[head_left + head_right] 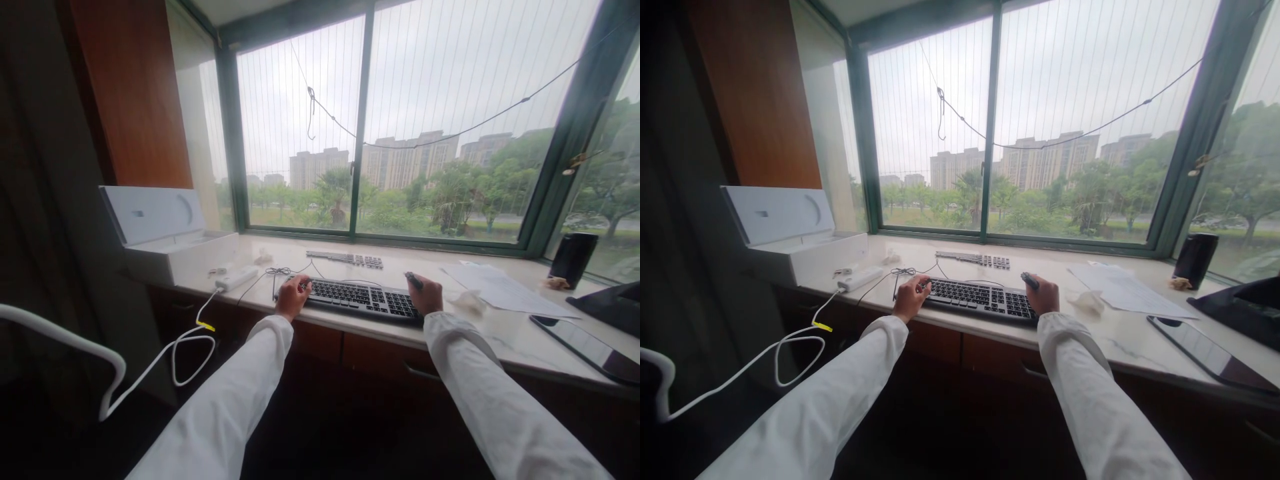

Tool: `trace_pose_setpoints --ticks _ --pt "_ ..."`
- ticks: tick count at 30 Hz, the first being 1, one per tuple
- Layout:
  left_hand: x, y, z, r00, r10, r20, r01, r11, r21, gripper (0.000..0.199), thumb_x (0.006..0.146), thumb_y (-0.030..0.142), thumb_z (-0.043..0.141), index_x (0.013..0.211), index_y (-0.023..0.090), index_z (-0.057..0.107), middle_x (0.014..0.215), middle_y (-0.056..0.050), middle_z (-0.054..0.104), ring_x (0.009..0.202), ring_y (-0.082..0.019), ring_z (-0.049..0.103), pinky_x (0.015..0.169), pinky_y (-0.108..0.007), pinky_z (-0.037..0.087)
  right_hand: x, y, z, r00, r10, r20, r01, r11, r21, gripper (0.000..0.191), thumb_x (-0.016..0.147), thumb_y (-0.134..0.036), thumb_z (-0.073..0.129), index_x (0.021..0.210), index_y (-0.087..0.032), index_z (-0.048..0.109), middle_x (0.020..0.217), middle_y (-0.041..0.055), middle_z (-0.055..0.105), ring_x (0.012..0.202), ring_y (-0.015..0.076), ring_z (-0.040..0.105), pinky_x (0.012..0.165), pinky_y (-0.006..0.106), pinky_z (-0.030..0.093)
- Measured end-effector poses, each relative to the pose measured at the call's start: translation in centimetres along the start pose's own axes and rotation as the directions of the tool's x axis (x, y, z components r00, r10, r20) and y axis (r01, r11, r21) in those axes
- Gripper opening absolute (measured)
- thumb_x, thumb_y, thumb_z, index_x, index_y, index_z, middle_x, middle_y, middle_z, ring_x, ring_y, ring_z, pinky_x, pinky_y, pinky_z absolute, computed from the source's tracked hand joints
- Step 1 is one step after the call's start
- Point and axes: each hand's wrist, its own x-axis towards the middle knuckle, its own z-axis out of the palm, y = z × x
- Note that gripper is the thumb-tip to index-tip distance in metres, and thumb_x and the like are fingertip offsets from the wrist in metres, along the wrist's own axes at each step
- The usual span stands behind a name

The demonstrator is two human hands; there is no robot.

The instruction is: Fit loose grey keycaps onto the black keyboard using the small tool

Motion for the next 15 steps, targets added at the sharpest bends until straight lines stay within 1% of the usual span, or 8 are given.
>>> trace_pose_setpoints --ticks 4,7,12,15 --pt "-0.02 -0.06 0.08 1.0 -0.025 0.012 0.025 1.0 -0.011 0.021 0.085 0.027 0.06 0.104 0.022 0.067 0.089 -0.001 0.072 0.062 -0.013 0.061 0.071 -0.028 0.051 0.04 -0.16 0.02 1.0 0.0 -0.016 0.0 1.0 -0.003 0.056 0.092 -0.056 0.036 0.066 -0.018 0.067 0.059 0.0088 0.065 0.054 0.0172 0.054 0.058 0.028 0.03" --pt "-0.03 -0.12 0.18 0.999 -0.036 0.008 0.037 0.999 -0.019 0.02 0.083 0.027 0.061 0.102 0.022 0.068 0.087 0.0 0.072 0.061 -0.013 0.061 0.07 -0.027 0.051 0.05 -0.16 0.08 1.0 0.001 -0.007 -0.001 1.0 -0.012 0.055 0.092 -0.055 0.036 0.065 -0.018 0.067 0.058 0.0088 0.064 0.052 0.0164 0.052 0.058 0.028 0.029" --pt "-0.1 -0.19 0.24 0.999 -0.034 -0.001 0.034 0.999 -0.026 0.02 0.082 0.026 0.062 0.101 0.022 0.068 0.085 0.001 0.071 0.06 -0.012 0.06 0.069 -0.026 0.051 0.12 -0.11 0.19 1.0 0.023 0.015 -0.022 0.999 -0.027 0.051 0.091 -0.051 0.038 0.066 -0.018 0.067 0.06 0.0085 0.065 0.053 0.016 0.052 0.058 0.028 0.028" --pt "-0.13 -0.13 0.17 1.0 -0.03 -0.004 0.03 0.999 -0.028 0.02 0.081 0.025 0.062 0.1 0.022 0.067 0.086 0.001 0.071 0.06 -0.012 0.059 0.069 -0.027 0.051 0.13 -0.05 0.23 1.0 0.014 0.015 -0.014 1.0 -0.02 0.047 0.09 -0.048 0.04 0.066 -0.018 0.068 0.061 0.0082 0.065 0.053 0.016 0.052 0.058 0.028 0.028"
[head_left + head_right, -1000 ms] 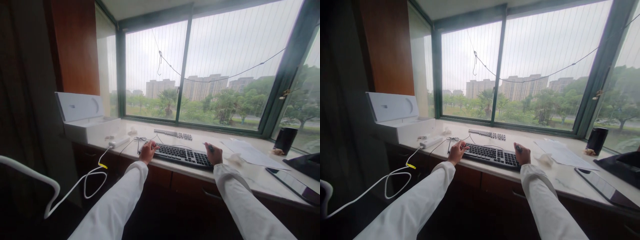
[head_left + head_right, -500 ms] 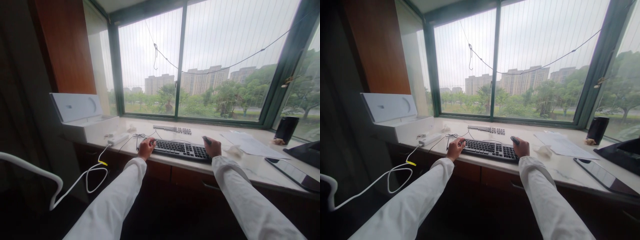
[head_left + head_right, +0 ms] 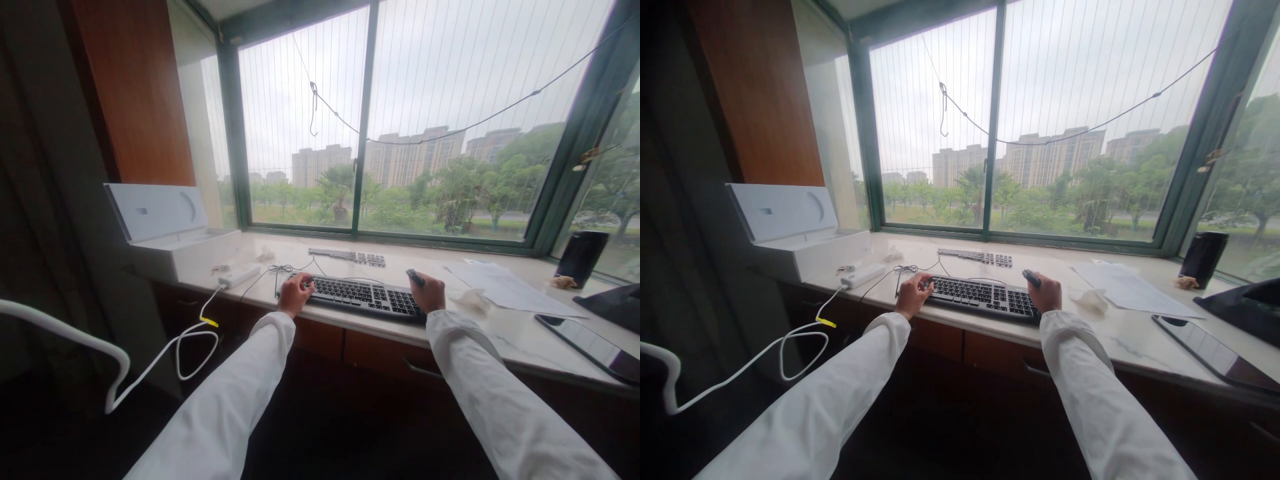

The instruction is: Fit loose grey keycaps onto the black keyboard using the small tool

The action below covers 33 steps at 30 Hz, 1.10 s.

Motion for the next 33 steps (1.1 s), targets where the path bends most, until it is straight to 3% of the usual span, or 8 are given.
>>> trace_pose_setpoints --ticks 10,20,27,33 --pt "0.03 0.23 -0.2 1.0 -0.005 0.007 0.005 1.0 0.012 0.018 0.081 0.022 0.06 0.099 0.021 0.065 0.089 -0.001 0.07 0.06 -0.013 0.058 0.068 -0.028 0.05 -0.11 0.11 -0.09 0.999 -0.028 -0.041 0.029 0.999 0.018 0.048 0.09 -0.048 0.04 0.068 -0.017 0.068 0.061 0.0091 0.065 0.055 0.0176 0.054 0.058 0.028 0.029" --pt "0.0 0.0 -0.02 1.0 -0.003 -0.007 0.003 1.0 0.013 0.015 0.082 0.024 0.06 0.096 0.021 0.061 0.089 0.0 0.07 0.059 -0.012 0.059 0.067 -0.027 0.05 0.0 -0.03 -0.2 0.997 0.019 -0.07 -0.019 1.0 -0.007 0.048 0.091 -0.046 0.039 0.06 -0.017 0.062 0.056 0.0074 0.061 0.053 0.0155 0.05 0.057 0.027 0.029" --pt "-0.06 0.18 -0.15 0.999 -0.042 -0.017 0.043 0.999 0.014 0.022 0.082 0.026 0.061 0.103 0.022 0.057 0.094 -0.002 0.07 0.059 -0.012 0.062 0.067 -0.027 0.05 0.04 0.08 0.04 0.998 0.001 -0.062 -0.002 1.0 -0.013 0.047 0.09 -0.048 0.04 0.06 -0.018 0.062 0.056 0.0075 0.062 0.05 0.0157 0.049 0.057 0.028 0.028" --pt "-0.17 0.46 -0.26 1.0 -0.008 0.0 0.008 0.999 0.045 0.014 0.084 0.027 0.059 0.097 0.022 0.057 0.093 -0.001 0.07 0.062 -0.014 0.063 0.067 -0.028 0.05 -0.1 -0.47 -0.38 0.997 0.023 -0.074 -0.021 0.999 0.032 0.045 0.09 -0.047 0.041 0.059 -0.019 0.059 0.054 0.0062 0.06 0.049 0.0154 0.048 0.056 0.027 0.029"
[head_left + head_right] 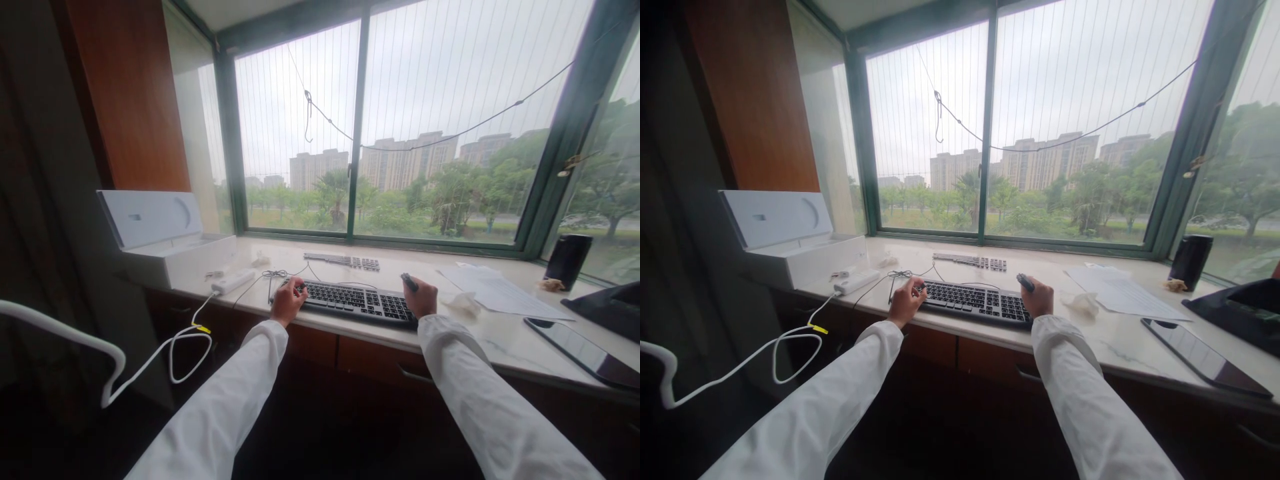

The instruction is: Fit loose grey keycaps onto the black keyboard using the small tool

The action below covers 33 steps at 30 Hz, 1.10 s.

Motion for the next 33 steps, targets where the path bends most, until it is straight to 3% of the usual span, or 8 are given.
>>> trace_pose_setpoints --ticks 3,6,9,12,19,26,30,33 --pt "-0.1 0.2 0.0 1.0 0.012 -0.006 -0.012 1.0 -0.003 0.015 0.083 0.027 0.058 0.098 0.023 0.057 0.094 0.0 0.07 0.062 -0.013 0.063 0.068 -0.028 0.05 0.4 -0.3 -0.3 1.0 -0.001 0.0 0.001 0.999 0.047 0.045 0.091 -0.045 0.041 0.057 -0.019 0.055 0.053 0.0053 0.059 0.049 0.0144 0.047 0.056 0.027 0.03" --pt "-0.2 0.3 0.0 1.0 0.008 -0.025 -0.008 1.0 -0.001 0.015 0.084 0.027 0.058 0.098 0.023 0.056 0.091 0.001 0.069 0.062 -0.013 0.063 0.068 -0.027 0.049 1.5 -0.6 -0.2 0.992 -0.09 0.091 0.082 0.992 0.091 0.042 0.091 -0.042 0.042 0.059 -0.019 0.057 0.055 0.0053 0.061 0.05 0.0144 0.05 0.056 0.027 0.03" --pt "-0.2 0.4 0.0 0.999 -0.001 -0.037 0.001 1.0 -0.008 0.016 0.084 0.028 0.058 0.099 0.023 0.056 0.09 0.002 0.069 0.06 -0.012 0.062 0.068 -0.027 0.049 3.1 -1.0 0.1 0.95 -0.222 0.218 0.204 0.974 0.102 0.038 0.091 -0.04 0.044 0.064 -0.02 0.063 0.061 0.0065 0.067 0.054 0.016 0.057 0.057 0.027 0.03" --pt "-0.2 0.5 0.0 0.999 -0.004 -0.038 0.003 1.0 -0.02 0.015 0.084 0.028 0.058 0.098 0.023 0.056 0.087 0.002 0.068 0.06 -0.012 0.062 0.067 -0.027 0.05 4.9 -1.3 0.8 0.925 -0.275 0.263 0.264 0.962 0.078 0.036 0.09 -0.039 0.045 0.068 -0.021 0.067 0.065 0.0077 0.069 0.057 0.0178 0.061 0.058 0.027 0.031" --pt "0.1 0.4 -0.7 1.0 0.002 -0.014 -0.004 0.989 -0.149 0.012 0.081 0.023 0.06 0.093 0.022 0.057 0.086 0.002 0.069 0.064 -0.01 0.064 0.065 -0.022 0.053 5.8 0.7 3.6 0.985 -0.139 0.106 0.143 0.99 -0.023 0.038 0.09 -0.038 0.042 0.068 -0.019 0.067 0.061 0.0088 0.067 0.055 0.0186 0.058 0.056 0.027 0.029" --pt "0.3 0.3 -1.2 0.997 -0.076 0.009 0.076 0.968 -0.239 0.014 0.082 0.028 0.06 0.094 0.021 0.057 0.088 0.001 0.07 0.063 -0.01 0.064 0.061 -0.021 0.055 5.3 1.8 5.0 0.958 -0.148 0.247 0.168 0.984 -0.061 0.033 0.089 -0.039 0.046 0.075 -0.021 0.071 0.066 0.008 0.07 0.057 0.0193 0.06 0.056 0.028 0.026" --pt "0.1 0.3 -0.8 0.981 -0.143 -0.134 0.131 0.987 -0.095 0.017 0.081 0.032 0.062 0.095 0.022 0.06 0.079 0.002 0.069 0.06 -0.011 0.064 0.061 -0.022 0.053 5.2 1.5 4.7 0.939 -0.159 0.305 0.178 0.983 -0.036 0.034 0.09 -0.04 0.045 0.078 -0.022 0.072 0.069 0.0079 0.071 0.061 0.0204 0.063 0.058 0.028 0.028" --pt "-0.1 0.6 -0.6 0.975 -0.119 -0.19 0.126 0.992 0.025 0.019 0.082 0.034 0.062 0.096 0.022 0.061 0.082 0.002 0.07 0.058 -0.011 0.063 0.063 -0.024 0.052 4.8 1.7 4.4 0.933 -0.134 0.334 0.162 0.985 -0.055 0.035 0.09 -0.039 0.044 0.076 -0.022 0.072 0.072 0.0076 0.072 0.063 0.0205 0.064 0.058 0.028 0.028"
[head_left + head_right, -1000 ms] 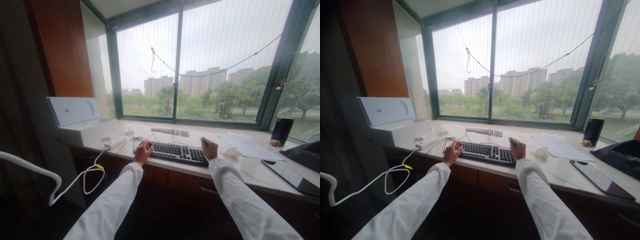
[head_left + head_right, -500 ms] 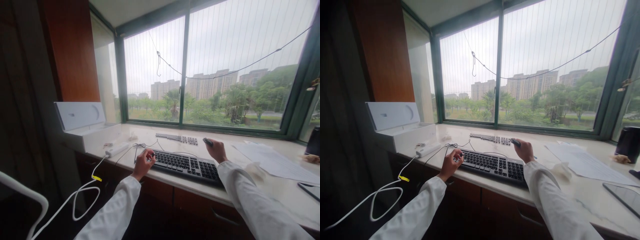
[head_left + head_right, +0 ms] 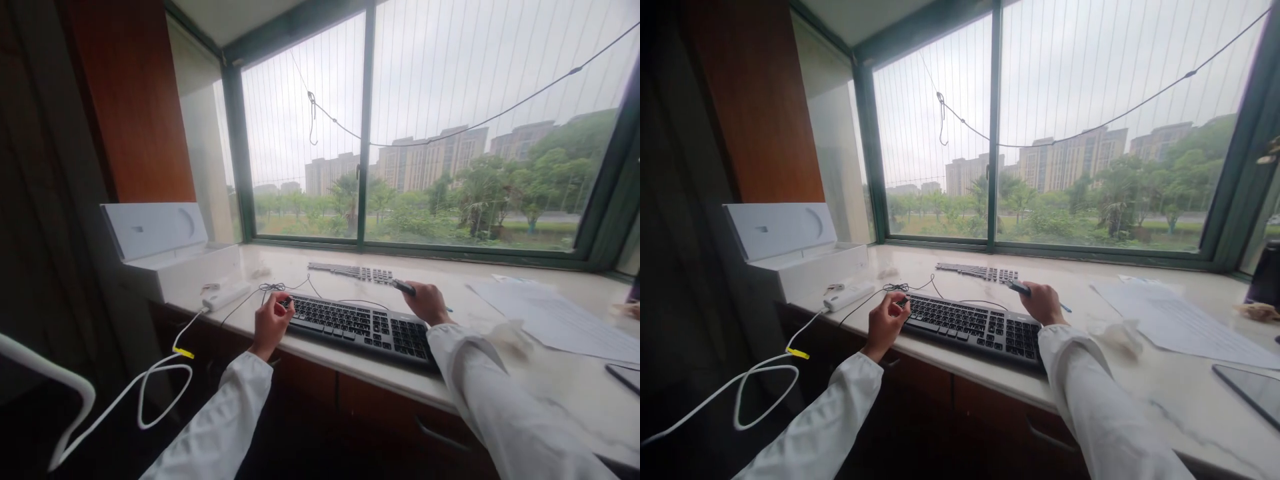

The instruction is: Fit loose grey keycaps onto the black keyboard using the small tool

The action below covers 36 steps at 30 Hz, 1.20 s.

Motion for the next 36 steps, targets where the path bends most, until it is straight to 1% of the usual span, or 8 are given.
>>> trace_pose_setpoints --ticks 4,8,12,15,20,26,30,36 --pt "1.8 1.0 -0.3 0.991 0.108 0.075 -0.113 0.992 0.061 0.021 0.086 0.038 0.058 0.099 0.022 0.062 0.09 0.001 0.072 0.059 -0.012 0.064 0.062 -0.024 0.051 -0.4 0.2 -0.3 0.999 0.033 0.016 -0.032 0.999 -0.012 0.036 0.091 -0.039 0.044 0.074 -0.022 0.071 0.074 0.0075 0.073 0.065 0.0209 0.065 0.058 0.028 0.028" --pt "7.5 2.4 0.7 0.957 0.263 0.121 -0.271 0.96 0.063 0.025 0.089 0.041 0.055 0.102 0.022 0.065 0.107 -0.003 0.07 0.063 -0.012 0.064 0.069 -0.027 0.052 -0.2 0.0 -0.4 0.999 0.038 0.014 -0.038 0.999 0.001 0.031 0.089 -0.034 0.046 0.075 -0.022 0.071 0.075 0.007 0.073 0.066 0.0209 0.066 0.058 0.028 0.03" --pt "13.6 2.3 5.1 0.925 0.243 0.293 -0.295 0.944 0.146 0.022 0.088 0.036 0.057 0.101 0.021 0.068 0.101 -0.002 0.072 0.074 -0.015 0.067 0.079 -0.028 0.052 -0.1 -0.1 -0.1 1.0 0.011 0.017 -0.011 1.0 0.013 0.029 0.089 -0.033 0.047 0.075 -0.023 0.071 0.075 0.0065 0.073 0.066 0.0207 0.066 0.058 0.028 0.03" --pt "16.4 0.6 9.6 0.836 0.067 0.545 -0.286 0.9 0.329 0.023 0.089 0.034 0.055 0.106 0.025 0.068 0.107 -0.001 0.072 0.099 -0.018 0.064 0.09 -0.028 0.048 -0.2 0.0 0.1 1.0 0.009 0.018 -0.009 1.0 0.019 0.033 0.09 -0.036 0.045 0.074 -0.023 0.07 0.073 0.0072 0.073 0.065 0.0209 0.066 0.058 0.028 0.03" --pt "18.3 -2.8 15.9 0.735 -0.098 0.671 -0.273 0.863 0.426 0.016 0.08 0.029 0.064 0.093 0.027 0.073 0.1 0.0 0.073 0.093 -0.018 0.066 0.084 -0.025 0.05 -0.4 0.2 0.3 0.999 0.02 0.027 -0.02 1.0 0.014 0.034 0.091 -0.037 0.044 0.075 -0.024 0.071 0.071 0.0071 0.072 0.065 0.0207 0.066 0.058 0.028 0.029" --pt "19.5 -4.8 21.2 0.687 -0.151 0.71 -0.291 0.839 0.46 0.018 0.079 0.029 0.065 0.096 0.03 0.072 0.103 0.001 0.073 0.097 -0.018 0.065 0.087 -0.027 0.048 -0.3 -0.3 0.2 0.999 0.003 0.032 -0.002 1.0 -0.02 0.039 0.093 -0.041 0.041 0.074 -0.024 0.07 0.068 0.0061 0.072 0.06 0.0195 0.065 0.058 0.028 0.027" --pt "20.2 -5.1 23.2 0.671 -0.164 0.723 -0.315 0.82 0.478 0.02 0.077 0.03 0.068 0.095 0.028 0.074 0.103 -0.005 0.073 0.097 -0.021 0.065 0.088 -0.03 0.048 -0.3 -0.5 0.0 0.999 -0.002 0.039 0.002 1.0 -0.006 0.043 0.094 -0.043 0.039 0.069 -0.023 0.067 0.065 0.0056 0.071 0.06 0.0183 0.064 0.058 0.028 0.028" --pt "20.5 -5.9 24.3 0.659 -0.155 0.736 -0.346 0.807 0.479 0.024 0.076 0.035 0.069 0.098 0.027 0.074 0.107 -0.009 0.072 0.099 -0.023 0.065 0.088 -0.03 0.048 -0.3 -0.7 0.2 0.999 -0.015 0.028 0.015 1.0 0.013 0.045 0.095 -0.043 0.038 0.066 -0.022 0.065 0.063 0.0065 0.069 0.058 0.018 0.063 0.058 0.028 0.028"
